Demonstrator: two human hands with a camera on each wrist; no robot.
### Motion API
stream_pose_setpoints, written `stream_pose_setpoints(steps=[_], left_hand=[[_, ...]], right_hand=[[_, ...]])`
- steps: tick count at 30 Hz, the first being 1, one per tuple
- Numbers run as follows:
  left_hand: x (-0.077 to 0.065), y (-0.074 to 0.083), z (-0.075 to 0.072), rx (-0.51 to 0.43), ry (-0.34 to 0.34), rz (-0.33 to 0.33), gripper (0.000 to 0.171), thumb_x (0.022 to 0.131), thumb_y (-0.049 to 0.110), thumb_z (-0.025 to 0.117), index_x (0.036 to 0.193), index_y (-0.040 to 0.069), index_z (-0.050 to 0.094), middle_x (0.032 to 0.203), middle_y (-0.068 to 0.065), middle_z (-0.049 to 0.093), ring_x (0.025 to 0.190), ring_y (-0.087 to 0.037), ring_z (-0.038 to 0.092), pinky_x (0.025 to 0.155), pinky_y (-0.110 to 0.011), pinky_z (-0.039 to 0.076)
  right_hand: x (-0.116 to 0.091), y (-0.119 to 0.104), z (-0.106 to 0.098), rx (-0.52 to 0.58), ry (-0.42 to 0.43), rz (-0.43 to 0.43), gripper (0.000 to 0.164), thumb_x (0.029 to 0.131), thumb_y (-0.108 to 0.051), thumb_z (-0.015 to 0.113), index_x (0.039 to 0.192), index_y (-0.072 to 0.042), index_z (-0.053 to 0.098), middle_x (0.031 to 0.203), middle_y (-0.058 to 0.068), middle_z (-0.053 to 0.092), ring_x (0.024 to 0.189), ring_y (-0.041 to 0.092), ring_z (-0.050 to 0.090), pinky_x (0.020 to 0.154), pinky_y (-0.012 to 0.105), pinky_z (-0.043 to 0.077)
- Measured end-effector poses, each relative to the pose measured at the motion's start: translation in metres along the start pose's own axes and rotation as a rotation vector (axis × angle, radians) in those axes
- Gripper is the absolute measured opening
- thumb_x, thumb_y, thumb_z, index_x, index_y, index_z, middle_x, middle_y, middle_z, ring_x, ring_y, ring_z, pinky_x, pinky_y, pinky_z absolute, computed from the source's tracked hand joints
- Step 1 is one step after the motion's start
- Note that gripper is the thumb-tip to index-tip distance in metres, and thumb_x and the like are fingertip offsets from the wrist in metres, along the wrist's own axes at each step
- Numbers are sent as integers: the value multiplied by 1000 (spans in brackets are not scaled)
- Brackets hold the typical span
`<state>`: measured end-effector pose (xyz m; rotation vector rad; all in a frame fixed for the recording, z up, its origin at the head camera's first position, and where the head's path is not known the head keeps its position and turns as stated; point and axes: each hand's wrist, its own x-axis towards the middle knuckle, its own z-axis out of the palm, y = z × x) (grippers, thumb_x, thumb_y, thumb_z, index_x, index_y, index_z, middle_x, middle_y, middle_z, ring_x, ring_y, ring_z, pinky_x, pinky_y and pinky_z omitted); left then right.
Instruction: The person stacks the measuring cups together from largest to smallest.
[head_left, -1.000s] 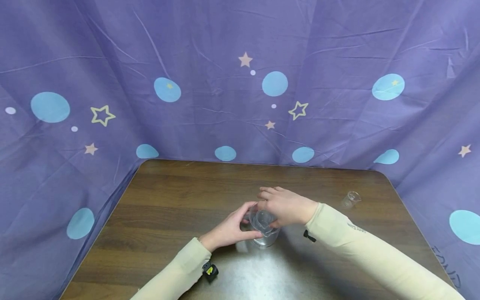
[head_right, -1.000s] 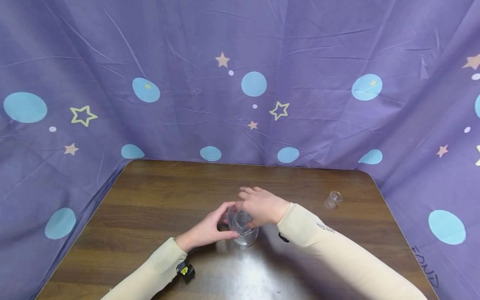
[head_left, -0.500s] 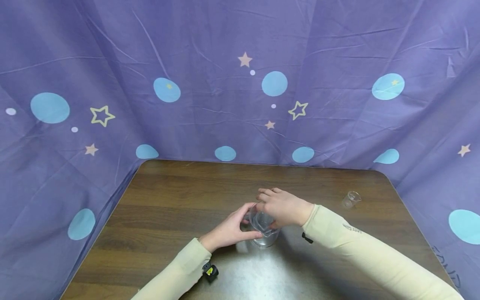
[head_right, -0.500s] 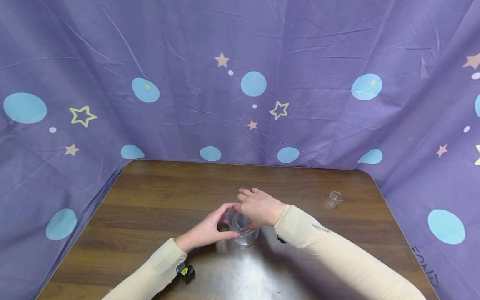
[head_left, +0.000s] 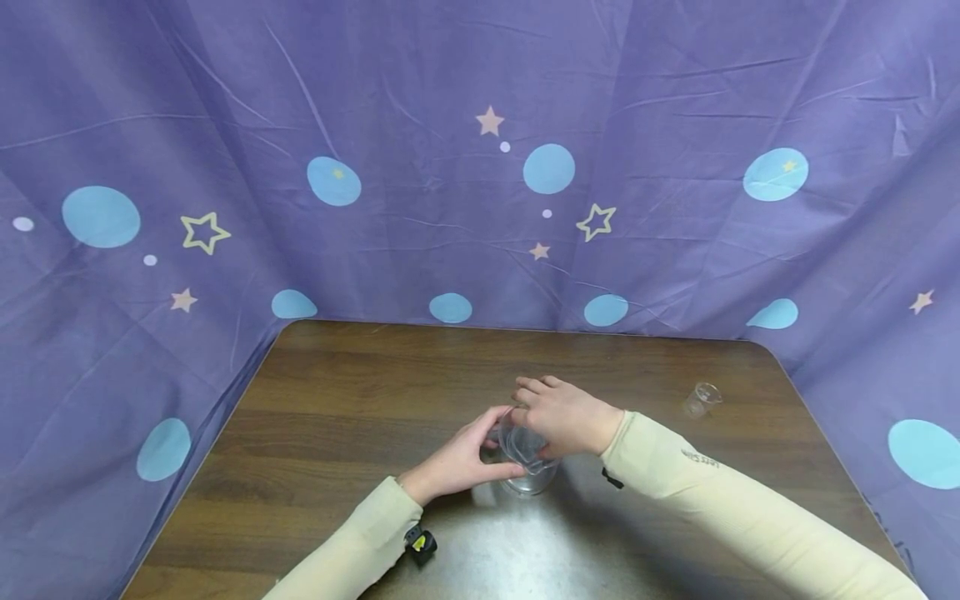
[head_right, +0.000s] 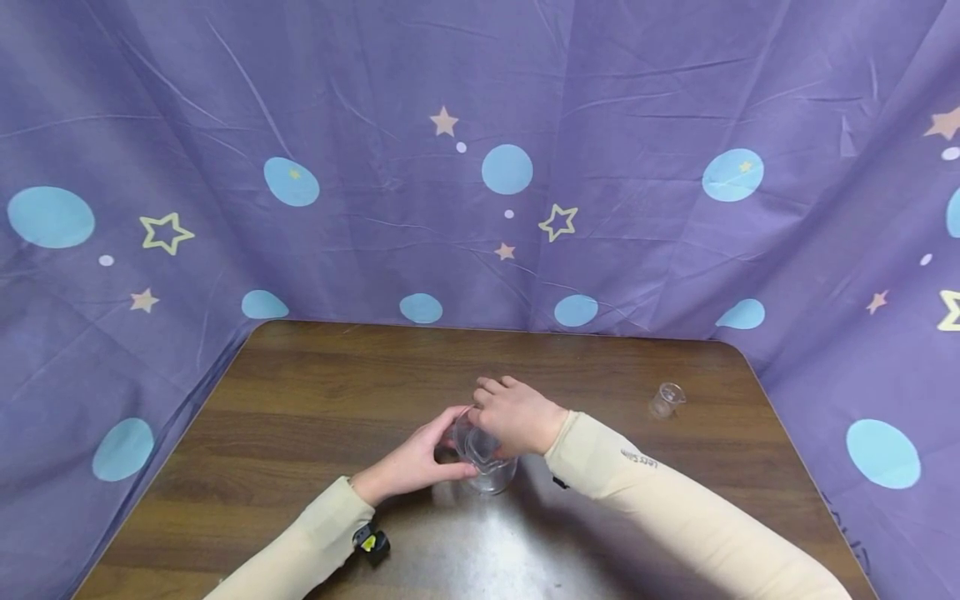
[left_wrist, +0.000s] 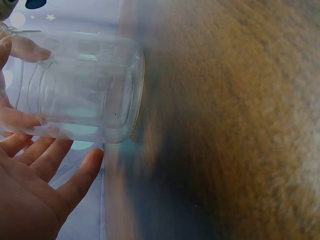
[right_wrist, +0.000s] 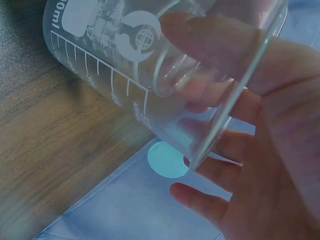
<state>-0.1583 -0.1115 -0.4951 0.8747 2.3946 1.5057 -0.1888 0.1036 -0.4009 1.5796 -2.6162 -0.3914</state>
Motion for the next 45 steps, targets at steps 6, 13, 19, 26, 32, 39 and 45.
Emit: stream_pose_setpoints(steps=[6,13,19,26,32,39,45], left_hand=[[0,1,-1,-1,-4,3,77,89,25,84,153,12,42,148,-8,56,124,-27,62,102,-37,56],[0,0,-1,15,-6,12,78,90,27,83,153,10,41,147,-11,56,122,-28,64,102,-39,56],[1,0,-1,10,-3,1,77,89,28,84,152,12,43,149,-13,55,125,-29,62,102,-43,56],[1,2,-1,-10,-4,-11,78,89,26,85,152,8,43,153,-14,53,133,-28,56,104,-45,55],[2,1,0,-8,-7,-25,79,89,27,85,152,6,43,153,-12,54,136,-24,54,105,-37,54],[1,0,0,1,0,-41,76,88,27,86,150,11,45,152,-8,54,132,-23,57,104,-36,55],[1,1,0,1,-2,-39,76,88,27,86,150,12,46,153,-8,53,133,-23,56,104,-37,55]], right_hand=[[0,2,-2,4,21,-8,58,72,-41,94,121,-17,74,133,10,66,138,36,53,108,49,50],[-5,9,-11,88,34,-9,51,77,-36,91,124,-24,75,136,10,65,141,37,50,111,51,48],[-14,18,-22,137,104,-21,44,77,-32,90,119,-22,76,134,13,66,139,40,51,109,53,49],[-26,24,-29,145,111,-7,35,81,-34,89,109,-17,75,136,15,65,140,41,51,110,54,48],[-38,29,-29,167,124,14,32,81,-31,89,104,-15,74,132,15,68,137,40,54,109,55,49],[-51,35,-30,190,143,28,33,82,-30,88,107,-13,73,125,13,70,132,40,58,106,56,51],[-62,39,-30,191,160,40,30,83,-27,87,105,-14,71,126,14,70,129,39,60,104,55,52]])
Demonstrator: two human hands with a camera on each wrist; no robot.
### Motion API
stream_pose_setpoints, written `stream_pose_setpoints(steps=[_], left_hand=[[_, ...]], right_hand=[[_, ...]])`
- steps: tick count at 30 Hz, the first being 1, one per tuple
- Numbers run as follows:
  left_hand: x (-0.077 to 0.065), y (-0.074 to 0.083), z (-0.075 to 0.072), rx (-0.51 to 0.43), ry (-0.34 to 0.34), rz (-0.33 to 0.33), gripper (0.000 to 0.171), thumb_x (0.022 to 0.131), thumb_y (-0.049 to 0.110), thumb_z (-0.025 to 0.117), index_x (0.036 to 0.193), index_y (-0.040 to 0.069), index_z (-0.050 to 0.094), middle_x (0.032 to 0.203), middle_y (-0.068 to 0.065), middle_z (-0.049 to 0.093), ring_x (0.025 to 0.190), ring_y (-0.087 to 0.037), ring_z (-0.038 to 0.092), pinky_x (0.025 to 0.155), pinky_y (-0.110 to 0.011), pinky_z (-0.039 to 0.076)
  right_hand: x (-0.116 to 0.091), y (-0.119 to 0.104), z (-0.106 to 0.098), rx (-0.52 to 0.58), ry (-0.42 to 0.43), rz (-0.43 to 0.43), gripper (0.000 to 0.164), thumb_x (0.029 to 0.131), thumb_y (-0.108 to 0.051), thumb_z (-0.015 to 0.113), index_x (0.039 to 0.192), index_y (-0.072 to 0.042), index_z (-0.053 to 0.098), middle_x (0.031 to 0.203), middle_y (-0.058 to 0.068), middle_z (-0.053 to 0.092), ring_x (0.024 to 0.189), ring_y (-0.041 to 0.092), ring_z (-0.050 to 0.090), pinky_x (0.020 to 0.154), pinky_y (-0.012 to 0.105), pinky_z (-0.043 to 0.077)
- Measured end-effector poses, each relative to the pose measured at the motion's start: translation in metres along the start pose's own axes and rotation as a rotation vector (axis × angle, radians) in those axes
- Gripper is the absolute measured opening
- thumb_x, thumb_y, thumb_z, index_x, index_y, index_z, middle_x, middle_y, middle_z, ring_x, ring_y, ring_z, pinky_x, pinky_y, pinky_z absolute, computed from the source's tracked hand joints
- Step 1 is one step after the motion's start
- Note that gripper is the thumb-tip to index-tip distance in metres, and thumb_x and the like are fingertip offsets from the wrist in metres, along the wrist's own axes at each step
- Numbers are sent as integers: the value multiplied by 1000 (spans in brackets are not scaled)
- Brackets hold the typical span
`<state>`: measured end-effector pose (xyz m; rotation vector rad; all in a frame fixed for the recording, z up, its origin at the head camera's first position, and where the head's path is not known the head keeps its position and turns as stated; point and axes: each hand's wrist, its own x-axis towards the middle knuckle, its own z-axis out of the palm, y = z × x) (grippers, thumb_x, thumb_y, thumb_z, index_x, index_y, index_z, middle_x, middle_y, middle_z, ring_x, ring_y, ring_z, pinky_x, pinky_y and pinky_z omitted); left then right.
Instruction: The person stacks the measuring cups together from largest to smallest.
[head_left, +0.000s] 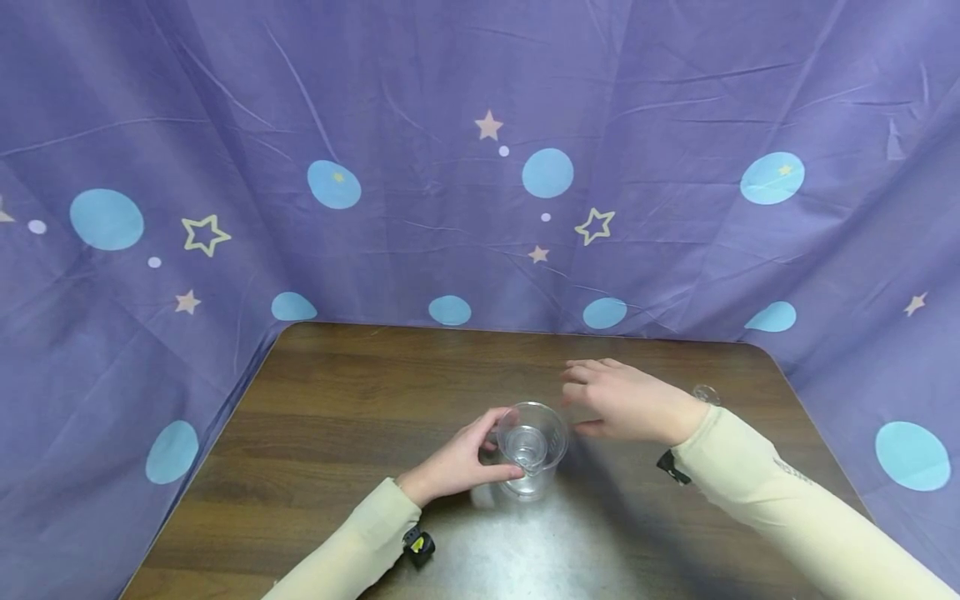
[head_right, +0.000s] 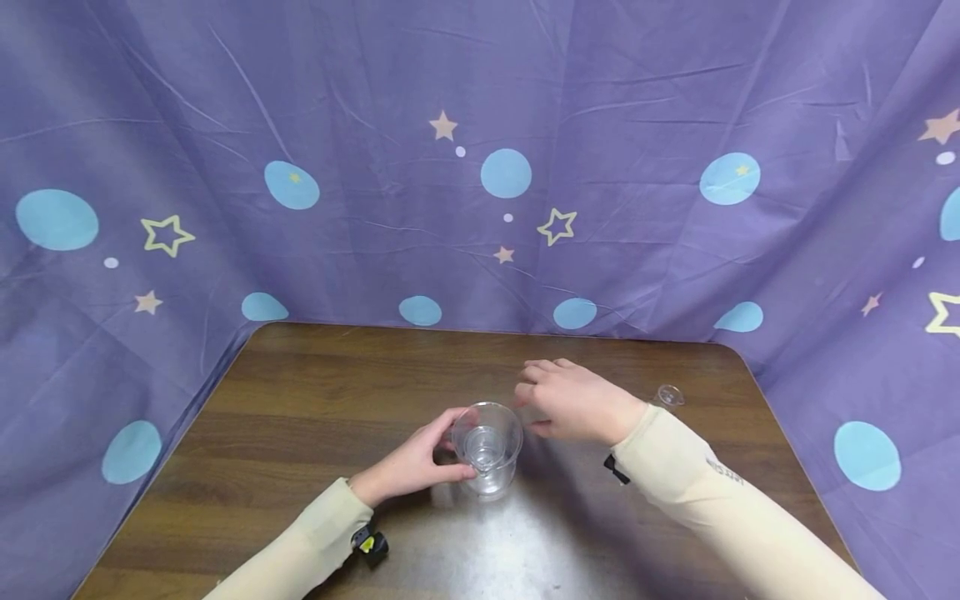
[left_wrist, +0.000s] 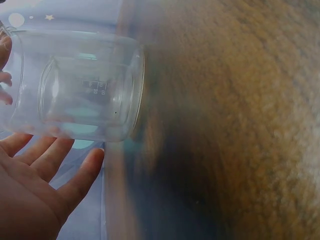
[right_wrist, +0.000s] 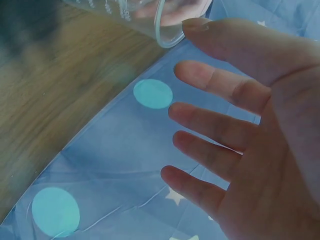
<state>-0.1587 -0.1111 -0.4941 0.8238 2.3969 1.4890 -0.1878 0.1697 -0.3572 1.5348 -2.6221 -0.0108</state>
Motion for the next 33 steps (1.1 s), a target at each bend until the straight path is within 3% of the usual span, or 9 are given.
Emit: stream_pose_setpoints(steps=[13,21,33], left_hand=[[-2,0,1,25,11,22,77,88,27,85,150,9,45,151,-11,54,132,-25,56,102,-39,56],[-2,0,1,6,10,23,76,88,27,85,151,10,45,151,-12,54,130,-29,59,103,-41,55],[-2,0,0,5,6,24,74,89,27,85,149,9,45,150,-13,55,134,-30,55,104,-44,55]], right_hand=[[-23,13,-8,11,23,62,30,81,-25,88,102,-13,69,119,14,70,125,42,62,102,57,53],[-42,27,-2,3,79,65,35,75,-23,91,101,-16,68,114,10,68,101,34,69,87,53,57],[-70,45,-4,48,68,139,32,77,-15,89,104,-16,72,105,1,69,94,27,70,82,47,59]])
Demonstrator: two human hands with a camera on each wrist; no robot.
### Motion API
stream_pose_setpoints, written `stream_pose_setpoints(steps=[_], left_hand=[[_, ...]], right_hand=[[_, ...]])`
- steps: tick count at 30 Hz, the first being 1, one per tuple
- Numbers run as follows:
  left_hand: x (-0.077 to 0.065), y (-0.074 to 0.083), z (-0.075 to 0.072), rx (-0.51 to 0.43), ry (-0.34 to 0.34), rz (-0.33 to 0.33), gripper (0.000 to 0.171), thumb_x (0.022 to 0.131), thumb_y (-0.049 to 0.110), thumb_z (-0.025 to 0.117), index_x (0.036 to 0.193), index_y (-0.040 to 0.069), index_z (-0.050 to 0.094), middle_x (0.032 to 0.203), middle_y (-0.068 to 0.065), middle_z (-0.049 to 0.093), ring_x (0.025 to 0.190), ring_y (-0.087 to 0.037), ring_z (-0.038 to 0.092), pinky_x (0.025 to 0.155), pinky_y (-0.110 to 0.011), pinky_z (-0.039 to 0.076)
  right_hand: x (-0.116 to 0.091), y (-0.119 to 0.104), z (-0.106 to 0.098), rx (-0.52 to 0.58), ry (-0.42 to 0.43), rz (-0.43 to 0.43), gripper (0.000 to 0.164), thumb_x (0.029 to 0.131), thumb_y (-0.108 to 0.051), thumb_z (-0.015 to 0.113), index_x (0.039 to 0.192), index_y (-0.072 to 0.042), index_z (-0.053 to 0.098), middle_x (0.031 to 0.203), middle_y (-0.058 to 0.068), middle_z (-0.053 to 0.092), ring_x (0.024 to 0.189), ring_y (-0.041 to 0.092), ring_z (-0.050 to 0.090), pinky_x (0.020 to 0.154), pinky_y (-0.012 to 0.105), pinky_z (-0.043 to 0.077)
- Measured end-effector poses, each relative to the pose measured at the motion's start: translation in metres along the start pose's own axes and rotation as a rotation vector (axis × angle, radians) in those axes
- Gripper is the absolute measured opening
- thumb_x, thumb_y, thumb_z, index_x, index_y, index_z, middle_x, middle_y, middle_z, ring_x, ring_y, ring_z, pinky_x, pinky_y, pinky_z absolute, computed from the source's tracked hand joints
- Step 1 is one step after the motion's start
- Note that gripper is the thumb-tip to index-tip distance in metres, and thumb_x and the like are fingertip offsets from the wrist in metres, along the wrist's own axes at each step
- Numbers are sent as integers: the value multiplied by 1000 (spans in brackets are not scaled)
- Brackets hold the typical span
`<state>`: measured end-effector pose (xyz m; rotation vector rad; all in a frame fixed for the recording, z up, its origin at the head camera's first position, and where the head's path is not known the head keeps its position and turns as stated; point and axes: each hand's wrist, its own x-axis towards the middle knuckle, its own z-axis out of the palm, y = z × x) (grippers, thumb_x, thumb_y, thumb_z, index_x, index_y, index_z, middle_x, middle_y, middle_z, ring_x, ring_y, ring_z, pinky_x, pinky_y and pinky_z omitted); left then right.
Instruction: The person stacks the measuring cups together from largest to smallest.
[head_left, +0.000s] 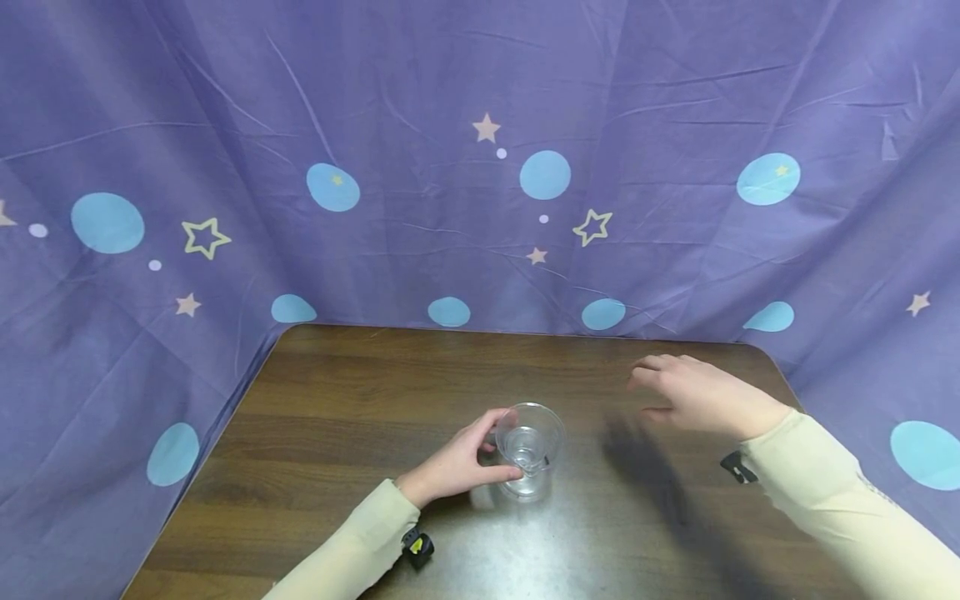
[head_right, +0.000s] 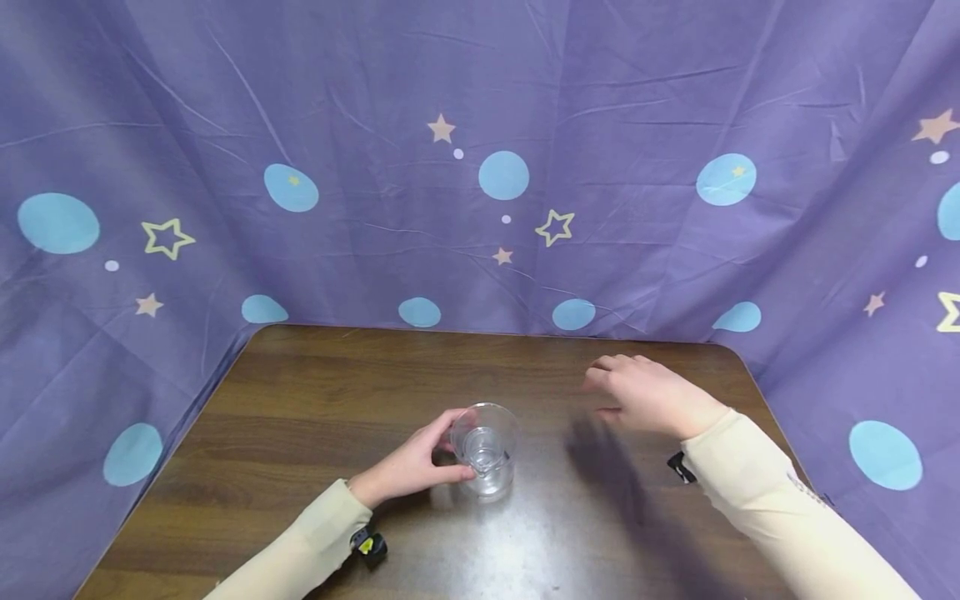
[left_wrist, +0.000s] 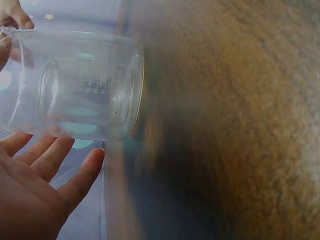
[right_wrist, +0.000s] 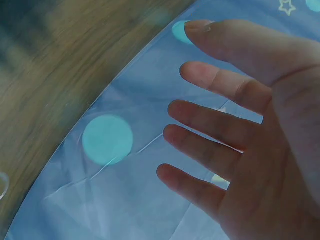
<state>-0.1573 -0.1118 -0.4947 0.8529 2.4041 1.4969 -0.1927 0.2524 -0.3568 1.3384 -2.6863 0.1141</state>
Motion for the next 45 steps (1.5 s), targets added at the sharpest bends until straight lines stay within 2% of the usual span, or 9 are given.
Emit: stream_pose_setpoints(steps=[10,17,22,29,34,41,45], left_hand=[[0,-1,0,-2,9,9,76,88,26,85,150,9,45,150,-14,55,131,-31,58,103,-45,55],[0,-2,-1,9,4,4,76,88,27,85,150,10,44,151,-12,54,130,-28,59,103,-42,55],[-1,-3,-1,7,3,6,76,89,28,85,150,10,44,152,-13,54,129,-30,60,103,-43,56],[0,-2,0,3,-4,-23,77,88,29,86,151,12,45,153,-8,53,129,-26,60,104,-42,55],[-1,-1,0,4,-5,-15,77,88,29,85,151,12,44,153,-9,53,129,-27,60,104,-42,55],[-1,0,0,5,-5,-15,78,87,28,86,151,12,44,153,-10,53,127,-27,61,104,-42,55],[-1,0,0,7,-3,-12,78,87,28,86,151,11,44,153,-10,53,129,-27,60,104,-43,55]], right_hand=[[-19,27,5,8,-31,97,33,76,-12,88,106,-12,73,104,3,69,95,30,70,82,49,59],[-27,38,3,44,-94,187,35,76,-11,87,107,-12,73,105,3,68,75,9,64,74,43,58],[-32,48,7,73,-108,227,38,71,-8,85,107,-12,72,103,2,68,82,18,66,74,43,57],[-42,63,16,64,-89,234,27,79,-2,80,103,-12,72,100,4,69,94,35,69,79,52,58],[-51,74,22,65,-85,238,23,82,-2,79,101,-11,72,99,5,69,93,35,69,80,53,58],[-61,92,36,74,-62,209,25,80,3,80,100,-9,72,96,6,70,91,35,69,81,53,59],[-67,100,43,77,-63,223,27,79,5,79,102,-8,72,97,6,69,92,35,69,83,54,59]])
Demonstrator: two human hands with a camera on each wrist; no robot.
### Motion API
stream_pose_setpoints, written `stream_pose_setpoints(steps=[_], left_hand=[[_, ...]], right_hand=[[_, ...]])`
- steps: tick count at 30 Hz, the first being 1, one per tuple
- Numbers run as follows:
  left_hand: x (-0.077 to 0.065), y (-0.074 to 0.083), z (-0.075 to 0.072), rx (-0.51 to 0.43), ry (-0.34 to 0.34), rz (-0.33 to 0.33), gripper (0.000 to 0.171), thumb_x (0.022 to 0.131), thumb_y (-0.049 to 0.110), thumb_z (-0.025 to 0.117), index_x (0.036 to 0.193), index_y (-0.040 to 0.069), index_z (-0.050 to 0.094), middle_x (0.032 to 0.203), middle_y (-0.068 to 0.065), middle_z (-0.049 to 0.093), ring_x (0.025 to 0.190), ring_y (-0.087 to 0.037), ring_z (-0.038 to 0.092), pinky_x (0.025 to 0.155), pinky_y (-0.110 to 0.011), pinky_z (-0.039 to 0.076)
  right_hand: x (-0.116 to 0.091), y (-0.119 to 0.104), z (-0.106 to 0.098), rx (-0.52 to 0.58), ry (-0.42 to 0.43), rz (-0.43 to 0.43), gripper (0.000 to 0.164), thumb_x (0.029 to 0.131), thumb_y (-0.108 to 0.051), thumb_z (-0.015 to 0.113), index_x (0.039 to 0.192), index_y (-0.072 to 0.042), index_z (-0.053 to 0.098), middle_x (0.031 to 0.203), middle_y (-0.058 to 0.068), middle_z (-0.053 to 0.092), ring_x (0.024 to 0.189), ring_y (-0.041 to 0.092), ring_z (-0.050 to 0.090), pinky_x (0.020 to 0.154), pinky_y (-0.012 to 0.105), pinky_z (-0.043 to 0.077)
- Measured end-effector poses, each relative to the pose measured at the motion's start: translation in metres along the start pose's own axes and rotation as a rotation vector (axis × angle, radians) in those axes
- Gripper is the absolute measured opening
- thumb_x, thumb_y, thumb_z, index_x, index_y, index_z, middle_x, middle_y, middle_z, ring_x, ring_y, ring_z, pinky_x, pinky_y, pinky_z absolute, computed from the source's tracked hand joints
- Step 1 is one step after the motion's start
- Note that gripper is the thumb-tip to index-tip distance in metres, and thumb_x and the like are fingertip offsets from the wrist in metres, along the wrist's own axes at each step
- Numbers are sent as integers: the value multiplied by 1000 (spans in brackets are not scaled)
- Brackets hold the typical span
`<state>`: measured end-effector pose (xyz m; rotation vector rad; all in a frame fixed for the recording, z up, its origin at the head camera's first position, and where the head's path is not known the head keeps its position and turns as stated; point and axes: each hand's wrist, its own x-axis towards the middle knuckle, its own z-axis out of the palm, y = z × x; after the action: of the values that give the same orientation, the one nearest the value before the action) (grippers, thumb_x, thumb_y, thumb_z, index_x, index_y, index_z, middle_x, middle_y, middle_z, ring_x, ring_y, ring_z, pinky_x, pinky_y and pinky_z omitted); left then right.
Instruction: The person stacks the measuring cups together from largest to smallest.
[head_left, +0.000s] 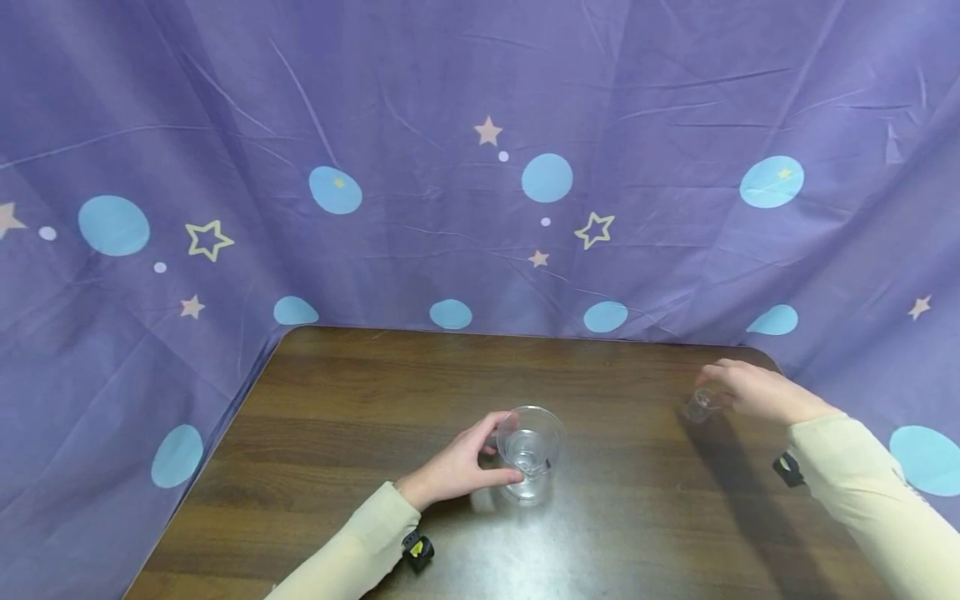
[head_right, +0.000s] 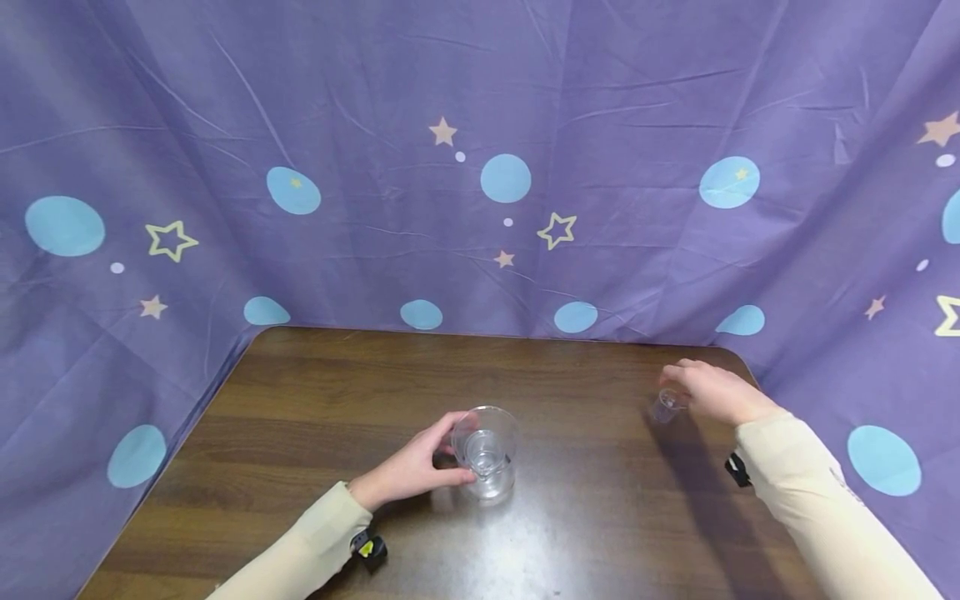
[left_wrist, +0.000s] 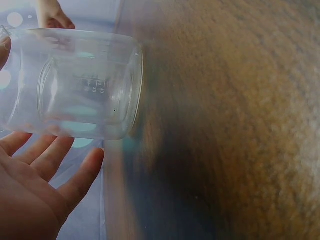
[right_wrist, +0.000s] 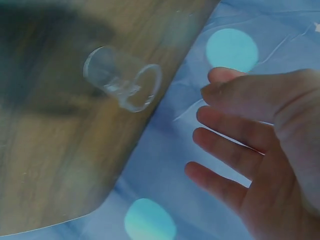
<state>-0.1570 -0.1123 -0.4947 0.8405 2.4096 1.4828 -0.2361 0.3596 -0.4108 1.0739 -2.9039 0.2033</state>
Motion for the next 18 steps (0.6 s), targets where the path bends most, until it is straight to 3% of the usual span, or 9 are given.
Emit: stream_pose_setpoints(steps=[11,18], left_hand=[[-1,0,0,6,1,-17,79,88,30,85,153,13,43,154,-7,52,128,-25,61,104,-39,54],[-2,3,-1,1,-6,-20,79,88,30,85,153,12,44,155,-9,51,131,-27,59,105,-42,54]], right_hand=[[-7,18,17,1,24,35,41,75,12,77,113,-1,70,104,15,69,98,42,68,85,59,57],[-9,26,27,-62,1,102,48,75,10,77,121,2,67,100,18,66,93,44,67,76,58,59]])
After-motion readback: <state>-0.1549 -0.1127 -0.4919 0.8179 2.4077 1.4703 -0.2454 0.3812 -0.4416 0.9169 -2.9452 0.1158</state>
